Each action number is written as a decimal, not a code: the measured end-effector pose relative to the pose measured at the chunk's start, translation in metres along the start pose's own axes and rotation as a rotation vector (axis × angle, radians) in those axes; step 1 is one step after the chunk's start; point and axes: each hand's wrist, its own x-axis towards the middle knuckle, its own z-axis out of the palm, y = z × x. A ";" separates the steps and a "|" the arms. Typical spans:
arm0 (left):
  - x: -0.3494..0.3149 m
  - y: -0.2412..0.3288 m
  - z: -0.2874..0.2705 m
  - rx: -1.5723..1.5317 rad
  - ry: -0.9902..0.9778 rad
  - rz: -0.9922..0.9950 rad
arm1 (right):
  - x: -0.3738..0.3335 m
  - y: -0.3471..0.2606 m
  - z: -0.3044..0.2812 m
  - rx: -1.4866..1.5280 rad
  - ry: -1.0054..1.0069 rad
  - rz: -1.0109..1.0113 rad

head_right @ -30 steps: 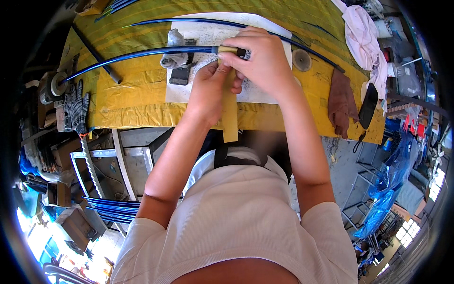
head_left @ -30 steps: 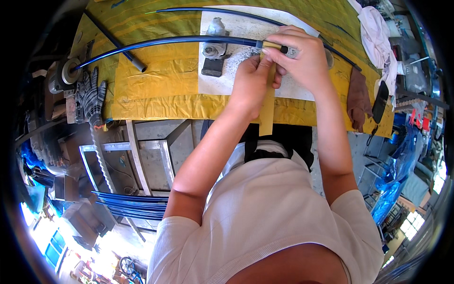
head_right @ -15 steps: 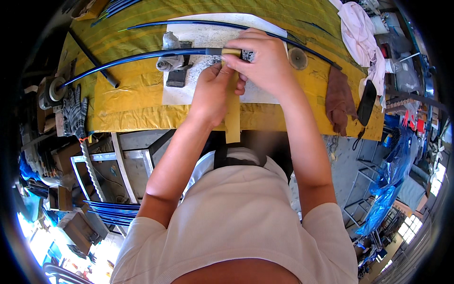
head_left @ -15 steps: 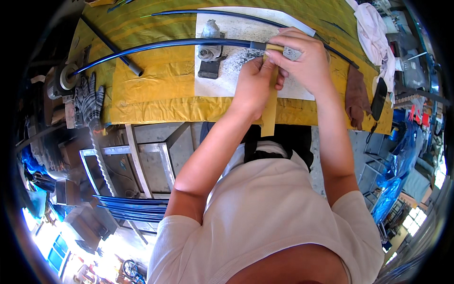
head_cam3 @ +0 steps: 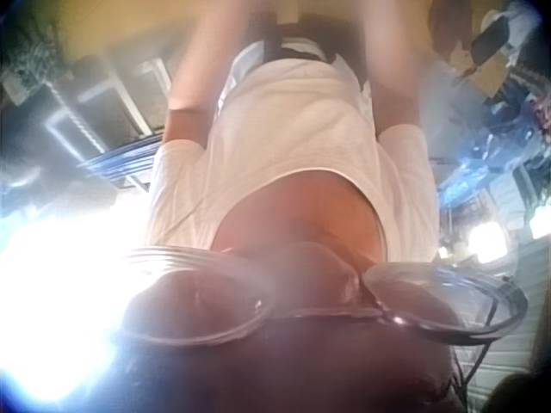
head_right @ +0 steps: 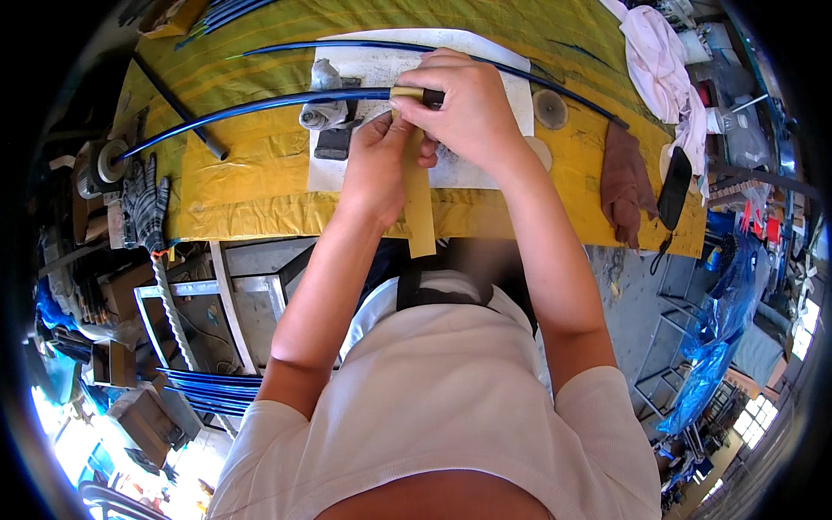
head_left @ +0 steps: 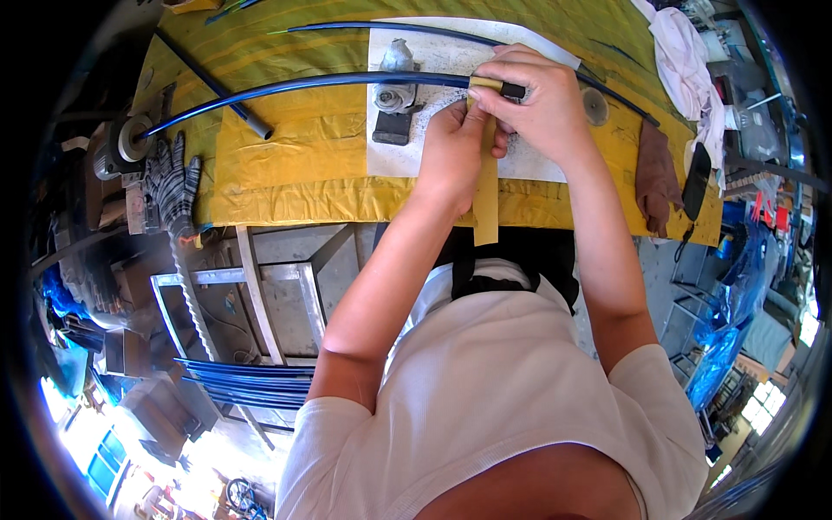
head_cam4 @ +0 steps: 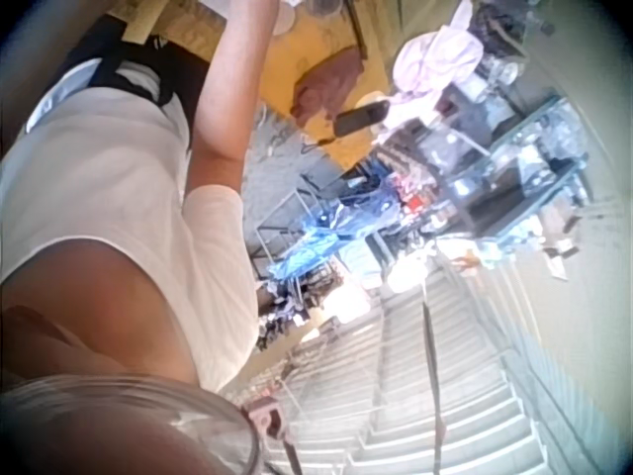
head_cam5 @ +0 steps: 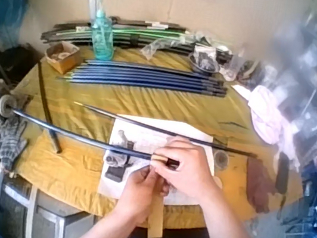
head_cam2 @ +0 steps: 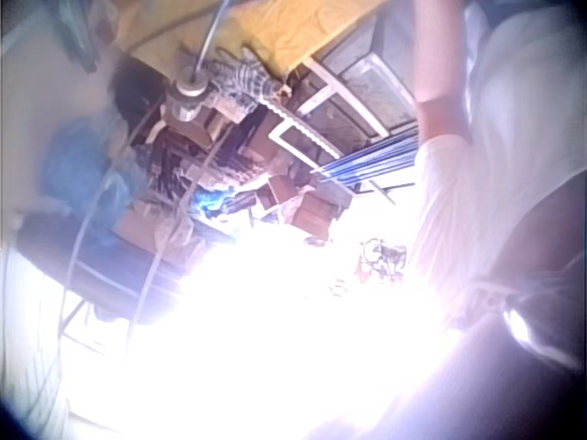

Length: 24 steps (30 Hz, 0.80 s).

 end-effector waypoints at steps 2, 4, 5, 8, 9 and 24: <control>0.000 -0.001 0.000 -0.001 0.004 0.004 | 0.001 -0.001 -0.001 -0.011 -0.015 -0.018; 0.000 -0.001 0.000 -0.001 0.004 0.007 | 0.001 -0.002 -0.002 -0.006 -0.022 -0.020; 0.000 -0.001 0.000 0.000 0.003 0.008 | 0.001 -0.002 -0.002 0.004 -0.021 -0.012; -0.001 0.000 0.002 0.011 0.020 0.008 | 0.000 0.001 -0.001 0.015 -0.008 -0.022; -0.001 0.000 0.003 0.016 0.028 0.007 | -0.001 0.001 -0.001 0.015 -0.001 -0.030; -0.006 -0.021 0.050 -0.149 -0.092 -0.065 | -0.023 0.016 -0.052 0.015 -0.092 0.172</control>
